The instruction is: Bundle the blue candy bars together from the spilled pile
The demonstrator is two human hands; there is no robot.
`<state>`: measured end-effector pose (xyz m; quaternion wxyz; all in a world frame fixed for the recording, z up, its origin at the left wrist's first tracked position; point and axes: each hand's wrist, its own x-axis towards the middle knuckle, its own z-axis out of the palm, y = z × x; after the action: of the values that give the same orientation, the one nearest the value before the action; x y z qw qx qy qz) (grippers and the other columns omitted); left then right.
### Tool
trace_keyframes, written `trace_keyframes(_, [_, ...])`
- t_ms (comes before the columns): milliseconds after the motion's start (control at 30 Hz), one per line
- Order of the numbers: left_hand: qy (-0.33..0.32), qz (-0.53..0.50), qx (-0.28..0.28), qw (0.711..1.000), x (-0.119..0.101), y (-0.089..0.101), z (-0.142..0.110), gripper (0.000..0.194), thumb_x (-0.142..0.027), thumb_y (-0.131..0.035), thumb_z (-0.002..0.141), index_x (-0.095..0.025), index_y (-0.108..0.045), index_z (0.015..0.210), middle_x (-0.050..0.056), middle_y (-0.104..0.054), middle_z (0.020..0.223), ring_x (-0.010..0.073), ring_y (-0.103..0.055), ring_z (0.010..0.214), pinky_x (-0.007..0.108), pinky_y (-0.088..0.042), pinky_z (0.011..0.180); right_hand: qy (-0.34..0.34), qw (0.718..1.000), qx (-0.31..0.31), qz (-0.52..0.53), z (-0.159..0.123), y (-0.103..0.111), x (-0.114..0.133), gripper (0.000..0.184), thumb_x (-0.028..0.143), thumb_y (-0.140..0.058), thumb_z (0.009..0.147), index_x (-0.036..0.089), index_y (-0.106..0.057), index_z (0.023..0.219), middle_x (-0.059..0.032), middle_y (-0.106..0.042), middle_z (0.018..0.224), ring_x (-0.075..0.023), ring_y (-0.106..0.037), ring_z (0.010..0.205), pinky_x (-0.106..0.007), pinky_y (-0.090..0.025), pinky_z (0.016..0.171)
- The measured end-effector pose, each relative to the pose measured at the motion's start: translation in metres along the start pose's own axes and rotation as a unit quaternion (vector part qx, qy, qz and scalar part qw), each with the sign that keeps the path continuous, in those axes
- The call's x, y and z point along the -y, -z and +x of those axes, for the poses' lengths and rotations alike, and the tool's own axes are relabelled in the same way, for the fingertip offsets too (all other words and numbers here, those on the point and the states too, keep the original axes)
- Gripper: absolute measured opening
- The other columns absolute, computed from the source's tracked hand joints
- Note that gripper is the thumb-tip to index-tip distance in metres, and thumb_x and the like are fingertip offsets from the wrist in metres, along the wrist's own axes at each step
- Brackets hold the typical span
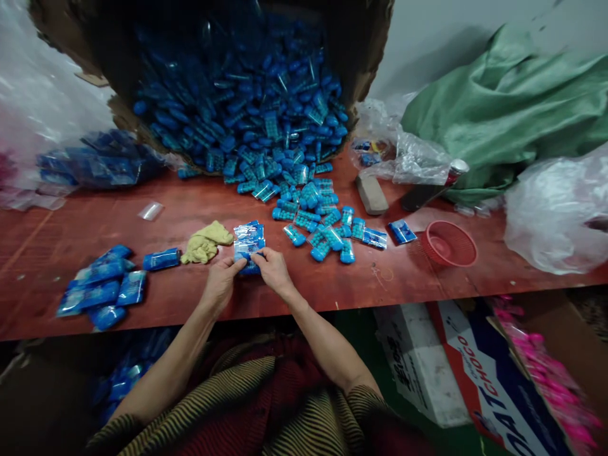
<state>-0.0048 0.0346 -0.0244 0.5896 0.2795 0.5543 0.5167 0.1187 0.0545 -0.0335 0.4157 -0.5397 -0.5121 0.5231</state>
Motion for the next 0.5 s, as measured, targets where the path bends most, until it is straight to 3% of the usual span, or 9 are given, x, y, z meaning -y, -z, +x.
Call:
trace_keyframes(133, [-0.007,-0.017,-0.028,0.999,0.003,-0.006,0.002,0.030,-0.035,-0.078,0.048,-0.013,-0.063,0.063,-0.002,-0.059,0.056,0.0089,-0.050,0.054,0.023,-0.041,0.058,0.020,0.998,-0.035,-0.044,-0.004,-0.003,0.001,0.026,0.041,-0.050,0.079,0.019,-0.053,0.065,0.0051,-0.049,0.057,-0.0101,-0.043,0.055,-0.022,-0.032,0.053])
trace_keyframes(400, [0.005,-0.037,-0.008,0.999,0.007,-0.011,0.010,0.034,-0.040,-0.077,0.050,-0.014,-0.056,0.060,-0.004,-0.054,0.052,0.0075,-0.046,0.049,0.022,-0.038,0.050,0.032,0.993,-0.092,-0.065,-0.005,-0.013,0.000,0.030,0.040,-0.045,0.083,0.021,-0.043,0.060,0.0045,-0.047,0.056,-0.0104,-0.043,0.055,-0.023,-0.032,0.054])
trace_keyframes(500, [0.011,-0.045,-0.004,0.999,0.006,-0.011,0.009,0.036,-0.042,-0.077,0.049,-0.015,-0.054,0.058,-0.003,-0.053,0.050,0.0084,-0.046,0.049,0.022,-0.037,0.047,0.025,0.997,-0.075,-0.026,-0.003,-0.012,-0.004,0.031,0.043,-0.044,0.083,0.021,-0.044,0.062,0.0042,-0.048,0.057,-0.0104,-0.044,0.055,-0.023,-0.034,0.053])
